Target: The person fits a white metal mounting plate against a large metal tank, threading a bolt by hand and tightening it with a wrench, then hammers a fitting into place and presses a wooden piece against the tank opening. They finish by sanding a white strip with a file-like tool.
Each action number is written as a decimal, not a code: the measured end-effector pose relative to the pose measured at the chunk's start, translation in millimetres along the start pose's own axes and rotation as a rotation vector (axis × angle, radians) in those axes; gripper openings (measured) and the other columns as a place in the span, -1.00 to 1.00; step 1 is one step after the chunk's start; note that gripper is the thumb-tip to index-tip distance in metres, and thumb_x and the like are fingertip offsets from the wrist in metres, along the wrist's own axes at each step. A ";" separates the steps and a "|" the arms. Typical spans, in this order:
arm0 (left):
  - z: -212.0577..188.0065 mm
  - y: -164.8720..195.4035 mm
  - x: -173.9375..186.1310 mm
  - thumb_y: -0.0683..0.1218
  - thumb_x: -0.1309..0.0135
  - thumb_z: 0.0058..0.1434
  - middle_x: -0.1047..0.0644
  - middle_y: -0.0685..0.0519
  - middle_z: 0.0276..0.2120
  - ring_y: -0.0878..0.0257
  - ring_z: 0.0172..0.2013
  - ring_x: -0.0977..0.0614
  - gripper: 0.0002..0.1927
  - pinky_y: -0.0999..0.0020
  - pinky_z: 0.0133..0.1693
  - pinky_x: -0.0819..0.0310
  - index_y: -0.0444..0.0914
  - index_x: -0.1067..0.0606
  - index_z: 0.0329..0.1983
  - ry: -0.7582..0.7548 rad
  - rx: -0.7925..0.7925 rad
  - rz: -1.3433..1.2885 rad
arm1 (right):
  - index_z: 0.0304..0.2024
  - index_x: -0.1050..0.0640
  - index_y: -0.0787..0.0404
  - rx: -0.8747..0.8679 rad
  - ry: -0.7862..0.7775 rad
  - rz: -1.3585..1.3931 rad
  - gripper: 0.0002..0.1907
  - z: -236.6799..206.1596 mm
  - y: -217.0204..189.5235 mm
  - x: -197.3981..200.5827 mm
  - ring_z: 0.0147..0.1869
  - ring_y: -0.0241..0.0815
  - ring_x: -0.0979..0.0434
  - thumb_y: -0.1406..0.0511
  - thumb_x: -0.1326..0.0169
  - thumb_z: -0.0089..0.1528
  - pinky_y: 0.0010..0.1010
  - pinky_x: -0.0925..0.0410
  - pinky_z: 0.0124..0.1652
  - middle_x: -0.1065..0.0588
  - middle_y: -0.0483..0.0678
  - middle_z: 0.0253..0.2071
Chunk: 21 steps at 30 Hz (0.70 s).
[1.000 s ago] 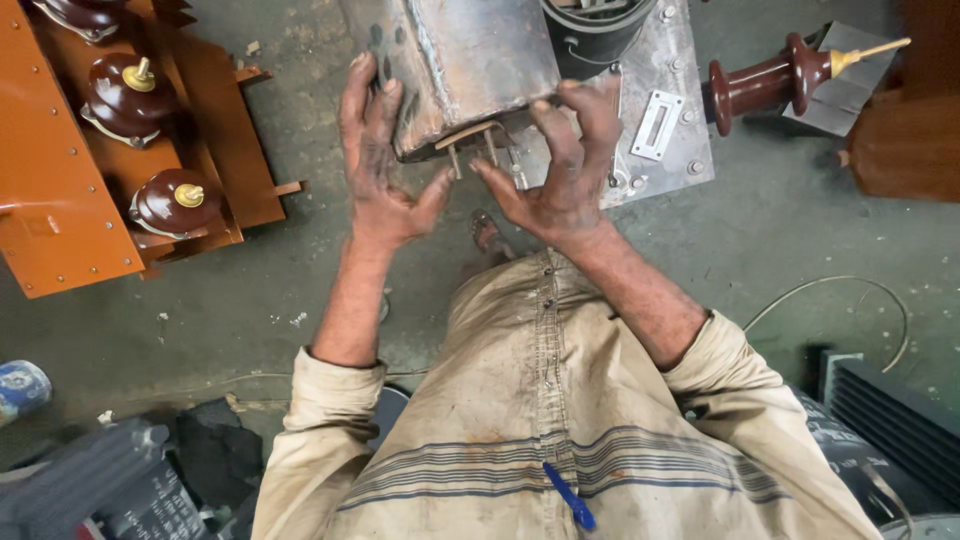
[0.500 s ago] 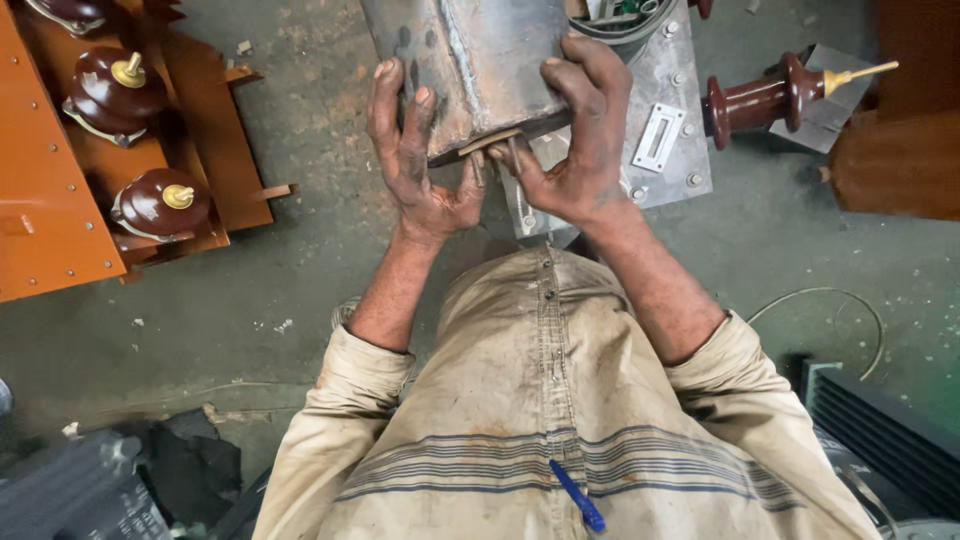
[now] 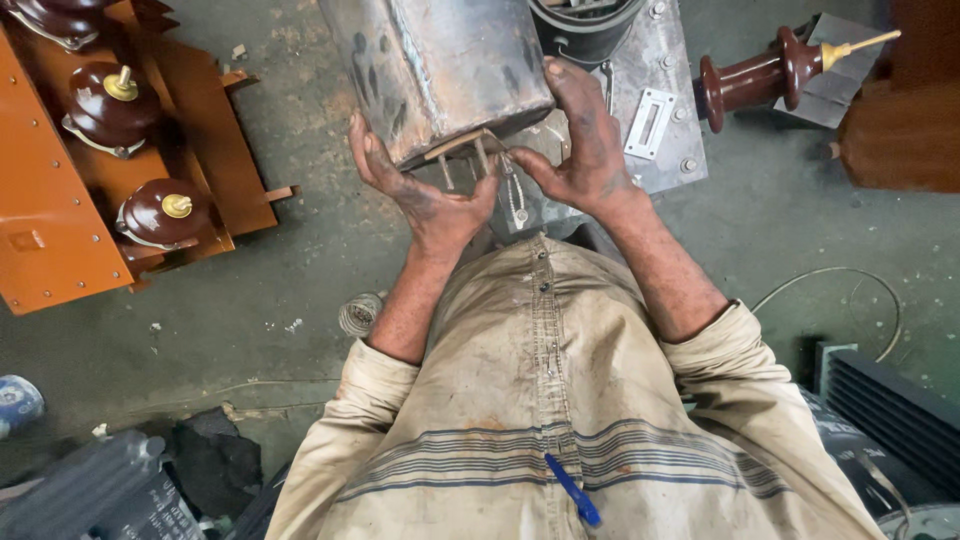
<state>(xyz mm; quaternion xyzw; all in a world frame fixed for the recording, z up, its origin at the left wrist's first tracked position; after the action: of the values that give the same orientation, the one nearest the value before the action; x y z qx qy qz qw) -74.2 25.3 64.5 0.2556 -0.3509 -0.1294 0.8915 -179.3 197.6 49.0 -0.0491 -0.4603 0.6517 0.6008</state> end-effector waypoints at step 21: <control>-2.5 1.1 -3.3 0.12 -0.42 0.15 0.00 -0.25 0.41 -0.18 0.45 -0.08 0.17 -0.16 0.42 -0.01 -0.15 0.18 0.53 0.152 0.039 0.059 | 0.54 0.05 0.24 -0.023 0.062 0.018 0.01 -2.2 3.5 -20.1 0.44 0.20 -0.28 0.46 -0.34 0.27 -0.19 -0.46 0.22 -0.14 0.24 0.43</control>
<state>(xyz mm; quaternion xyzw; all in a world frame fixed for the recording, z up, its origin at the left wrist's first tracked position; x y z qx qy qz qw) -74.8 28.4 61.7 0.2716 -0.2922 -0.0764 0.9138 -175.0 182.7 35.6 -0.0804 -0.4486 0.6499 0.6082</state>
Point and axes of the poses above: each hand's wrist, its own z-axis towards the middle knuckle, its own x-axis out of the back of the hand, y = z × x, the point moved 8 cm from there along z, towards the middle knuckle
